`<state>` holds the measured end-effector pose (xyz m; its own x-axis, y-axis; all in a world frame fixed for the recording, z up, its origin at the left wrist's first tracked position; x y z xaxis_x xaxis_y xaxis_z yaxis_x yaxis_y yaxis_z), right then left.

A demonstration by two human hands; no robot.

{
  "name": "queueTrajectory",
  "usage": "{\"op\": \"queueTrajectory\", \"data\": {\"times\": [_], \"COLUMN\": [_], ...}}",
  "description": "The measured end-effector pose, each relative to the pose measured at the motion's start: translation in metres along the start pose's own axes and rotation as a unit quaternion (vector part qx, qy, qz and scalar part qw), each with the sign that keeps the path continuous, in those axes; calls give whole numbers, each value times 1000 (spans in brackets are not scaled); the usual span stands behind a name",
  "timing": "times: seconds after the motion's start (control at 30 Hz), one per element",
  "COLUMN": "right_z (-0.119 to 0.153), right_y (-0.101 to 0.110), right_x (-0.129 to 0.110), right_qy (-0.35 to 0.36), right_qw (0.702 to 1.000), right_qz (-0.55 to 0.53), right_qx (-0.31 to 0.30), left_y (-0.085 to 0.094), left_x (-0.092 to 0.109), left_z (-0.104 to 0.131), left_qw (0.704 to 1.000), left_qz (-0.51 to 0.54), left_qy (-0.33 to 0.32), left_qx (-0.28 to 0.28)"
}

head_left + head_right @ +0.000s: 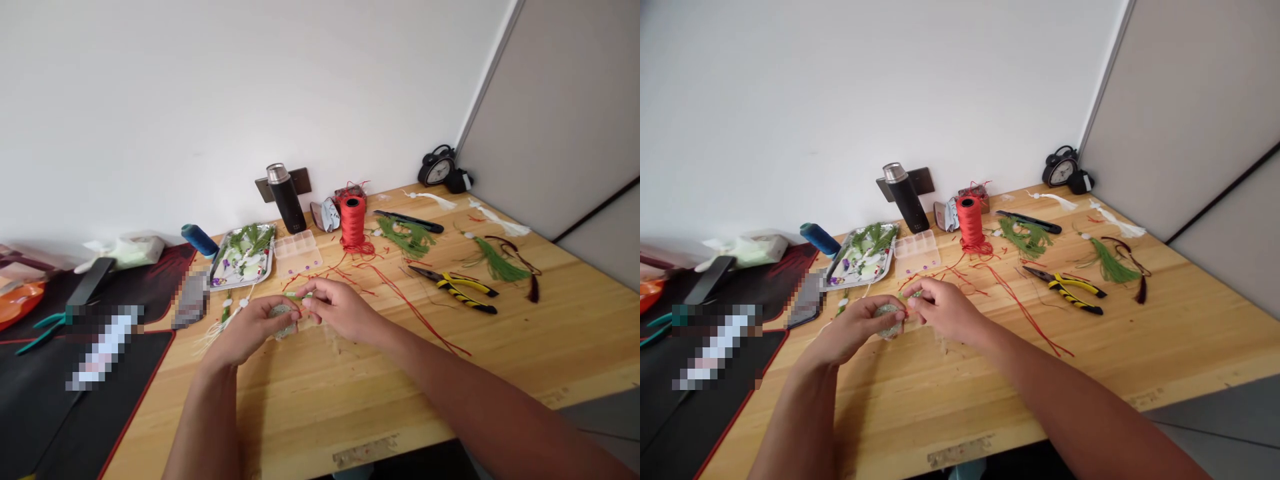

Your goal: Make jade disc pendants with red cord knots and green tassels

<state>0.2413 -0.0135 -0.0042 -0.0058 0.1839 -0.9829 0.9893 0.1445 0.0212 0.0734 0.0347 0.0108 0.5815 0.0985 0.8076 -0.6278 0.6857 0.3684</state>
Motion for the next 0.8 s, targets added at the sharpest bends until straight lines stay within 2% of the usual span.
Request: {"op": "queueTrajectory", "data": {"times": [0.33, 0.53, 0.8], "right_z": [0, 1, 3], "right_y": [-1, 1, 6], "right_x": [4, 6, 7], "right_qy": [0, -1, 3], "right_qw": [1000, 1000, 996], "right_qz": [16, 23, 88], "right_qx": [-2, 3, 21], "left_y": [1, 3, 8], "left_x": [3, 1, 8], "left_z": [0, 2, 9], "left_qw": [1000, 1000, 999], "left_qz": [0, 17, 29], "left_qy": [-14, 5, 2], "left_qx": [11, 15, 35]}}
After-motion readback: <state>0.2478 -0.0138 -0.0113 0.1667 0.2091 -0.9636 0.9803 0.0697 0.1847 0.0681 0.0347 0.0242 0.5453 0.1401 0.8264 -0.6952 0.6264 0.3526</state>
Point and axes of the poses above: each hand's wrist, its own z-axis away from the middle knuckle, its own y-axis out of the back of the hand, x = y × z, the point moved 6 cm from there along -z, towards the middle knuckle, and after that the axes turned 10 degrees about y, right-handed, at the moved point
